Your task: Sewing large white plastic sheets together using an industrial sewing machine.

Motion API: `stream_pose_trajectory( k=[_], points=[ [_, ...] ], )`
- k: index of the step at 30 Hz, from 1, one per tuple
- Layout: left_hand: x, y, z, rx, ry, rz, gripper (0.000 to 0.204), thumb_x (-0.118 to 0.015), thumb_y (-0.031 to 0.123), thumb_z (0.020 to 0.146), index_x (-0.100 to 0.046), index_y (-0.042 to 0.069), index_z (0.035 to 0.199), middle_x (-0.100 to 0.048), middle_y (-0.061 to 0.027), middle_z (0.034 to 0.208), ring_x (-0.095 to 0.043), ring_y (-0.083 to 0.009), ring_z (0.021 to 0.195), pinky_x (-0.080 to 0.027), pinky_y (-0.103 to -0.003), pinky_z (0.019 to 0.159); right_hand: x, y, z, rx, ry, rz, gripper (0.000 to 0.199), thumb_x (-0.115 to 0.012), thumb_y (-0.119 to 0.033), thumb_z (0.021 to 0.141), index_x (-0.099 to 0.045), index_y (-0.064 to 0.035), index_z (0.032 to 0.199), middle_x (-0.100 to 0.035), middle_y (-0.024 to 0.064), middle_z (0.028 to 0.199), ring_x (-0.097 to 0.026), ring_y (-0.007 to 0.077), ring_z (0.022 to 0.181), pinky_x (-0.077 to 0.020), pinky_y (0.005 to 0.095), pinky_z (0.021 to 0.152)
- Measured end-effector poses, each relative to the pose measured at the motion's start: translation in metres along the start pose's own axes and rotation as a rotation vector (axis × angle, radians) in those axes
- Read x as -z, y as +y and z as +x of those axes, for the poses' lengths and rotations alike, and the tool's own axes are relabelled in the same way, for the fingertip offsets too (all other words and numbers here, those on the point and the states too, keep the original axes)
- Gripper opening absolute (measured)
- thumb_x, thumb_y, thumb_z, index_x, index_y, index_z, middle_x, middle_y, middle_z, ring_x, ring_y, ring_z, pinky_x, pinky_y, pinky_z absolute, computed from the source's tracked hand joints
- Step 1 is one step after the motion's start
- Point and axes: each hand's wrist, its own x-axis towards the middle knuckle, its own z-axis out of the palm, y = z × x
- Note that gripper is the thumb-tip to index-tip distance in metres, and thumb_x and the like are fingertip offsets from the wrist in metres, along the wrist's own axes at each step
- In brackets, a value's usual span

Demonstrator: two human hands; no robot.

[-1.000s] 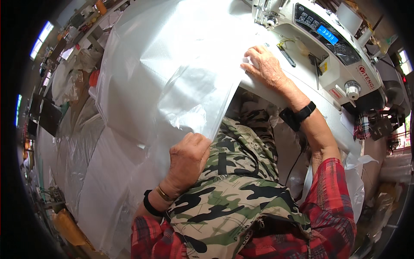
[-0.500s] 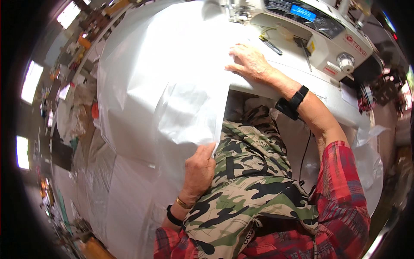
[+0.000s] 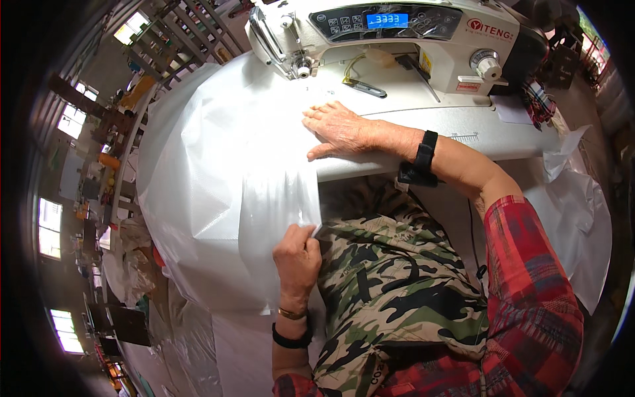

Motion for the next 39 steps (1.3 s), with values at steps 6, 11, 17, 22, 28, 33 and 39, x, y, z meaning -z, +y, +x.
stream_pose_trajectory(
  k=[6,11,17,22,28,33,39],
  points=[
    [0.002,-0.003,0.056,-0.014,-0.023,0.058,0.016,-0.056,0.003,0.081,-0.071,0.000,0.087,-0.062,-0.0163,0.078,-0.062,-0.0361,0.069,-0.049,-0.043,0.063,-0.002,0.000,0.000,0.002,-0.011,0.041,0.092,-0.056,-0.068,0.088,-0.047,0.0101,0.136,-0.043,0.0311,0.146,-0.037,0.0418,0.140,-0.0290,0.0509,0.113],
    [-0.008,-0.006,0.098,-0.038,-0.015,0.125,0.019,-0.056,0.007,0.083,-0.072,0.000,0.087,-0.065,-0.0174,0.081,-0.064,-0.0363,0.071,-0.051,-0.044,0.067,0.000,-0.001,0.000,0.015,0.021,0.072,0.089,-0.058,-0.064,0.088,-0.048,0.0122,0.134,-0.044,0.0316,0.145,-0.038,0.0423,0.140,-0.0294,0.0509,0.113],
    [-0.027,-0.014,0.147,-0.011,-0.009,0.220,0.022,-0.055,0.011,0.083,-0.074,0.000,0.082,-0.068,-0.0197,0.081,-0.067,-0.0375,0.075,-0.053,-0.044,0.072,-0.006,0.000,0.007,-0.039,0.020,0.157,0.055,-0.053,-0.039,0.098,-0.052,0.0076,0.128,-0.047,0.0290,0.143,-0.042,0.0417,0.135,-0.0314,0.0508,0.112],
    [-0.039,-0.011,0.173,0.066,-0.040,0.161,0.023,-0.056,0.013,0.085,-0.074,-0.001,0.090,-0.069,-0.0214,0.083,-0.067,-0.0374,0.075,-0.053,-0.043,0.072,-0.005,0.004,0.014,-0.069,0.182,0.144,0.033,-0.049,-0.024,0.096,-0.063,0.0033,0.107,-0.062,0.0214,0.118,-0.056,0.0350,0.118,-0.0395,0.0488,0.102],
    [-0.010,0.011,0.096,-0.063,0.101,-0.011,0.052,-0.071,0.019,0.089,-0.056,0.001,0.134,-0.065,-0.0117,0.113,-0.057,-0.0164,0.075,-0.046,-0.029,0.062,-0.003,0.011,0.014,-0.204,0.226,0.392,0.029,-0.052,-0.017,0.096,-0.066,0.0023,0.112,-0.067,0.0235,0.111,-0.062,0.0399,0.106,-0.0480,0.0461,0.092],
    [0.022,0.042,-0.015,0.221,-0.076,-0.059,0.048,-0.076,0.019,0.082,-0.058,0.001,0.123,-0.065,-0.0171,0.106,-0.063,-0.0253,0.081,-0.050,-0.036,0.065,0.005,-0.009,-0.002,-0.069,0.795,0.270,0.016,-0.062,-0.015,0.091,-0.068,-0.0017,0.096,-0.066,0.0159,0.087,-0.064,0.0332,0.086,-0.0497,0.0433,0.079],
    [0.029,0.063,-0.068,0.048,-0.478,-0.311,0.023,-0.073,0.013,0.087,-0.069,0.001,0.106,-0.068,-0.0139,0.079,-0.067,-0.0229,0.070,-0.052,-0.034,0.067,0.011,-0.078,-0.069,0.145,0.691,0.361,0.013,-0.068,-0.018,0.093,-0.069,-0.0076,0.101,-0.062,0.0105,0.067,-0.062,0.0278,0.058,-0.0504,0.0371,0.056]
  ],
)
